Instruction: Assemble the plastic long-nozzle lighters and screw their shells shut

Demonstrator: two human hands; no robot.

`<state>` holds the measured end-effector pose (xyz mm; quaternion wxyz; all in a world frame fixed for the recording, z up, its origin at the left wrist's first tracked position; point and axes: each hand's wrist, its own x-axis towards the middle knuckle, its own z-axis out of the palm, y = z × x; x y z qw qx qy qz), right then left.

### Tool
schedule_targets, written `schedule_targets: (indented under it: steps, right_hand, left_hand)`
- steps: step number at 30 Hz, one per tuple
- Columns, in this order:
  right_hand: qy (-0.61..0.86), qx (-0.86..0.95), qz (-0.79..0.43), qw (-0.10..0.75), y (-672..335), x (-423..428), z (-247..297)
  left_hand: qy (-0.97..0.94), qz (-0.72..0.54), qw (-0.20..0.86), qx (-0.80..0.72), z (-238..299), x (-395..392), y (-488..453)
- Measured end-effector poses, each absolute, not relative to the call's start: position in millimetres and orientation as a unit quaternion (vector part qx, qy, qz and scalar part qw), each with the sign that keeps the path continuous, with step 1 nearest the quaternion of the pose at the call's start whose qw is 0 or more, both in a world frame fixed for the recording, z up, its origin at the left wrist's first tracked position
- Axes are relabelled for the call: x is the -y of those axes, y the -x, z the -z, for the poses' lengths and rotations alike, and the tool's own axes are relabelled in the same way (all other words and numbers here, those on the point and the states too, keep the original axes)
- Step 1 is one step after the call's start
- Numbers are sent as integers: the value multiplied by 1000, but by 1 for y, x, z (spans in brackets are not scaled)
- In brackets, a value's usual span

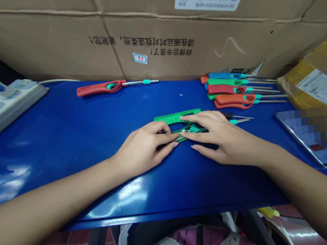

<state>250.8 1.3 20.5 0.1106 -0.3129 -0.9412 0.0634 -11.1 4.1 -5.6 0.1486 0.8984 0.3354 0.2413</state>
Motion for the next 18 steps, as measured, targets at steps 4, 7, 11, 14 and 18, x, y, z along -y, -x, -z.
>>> schedule_targets:
  steps: [4,7,11,14,18]
  right_hand:
    - [321,941,-81,69,-254,2,-19]
    - [328,937,-97,72,-255,2,-17]
    - [349,927,-82,112,-255,-3,-17]
    - [360,923,-60,124,-255,-5,-17]
    - [335,937,-55,84,-258,-6,-15]
  left_hand:
    - [-900,-246,139,-331,5,-7,12]
    - [-901,-253,133,-327,5,-8,13]
    - [-905,-247,122,-323,5,-10,14]
    - [-907,-242,109,-327,4,-11,15]
    - [-908,-241,95,-331,3,-12,17]
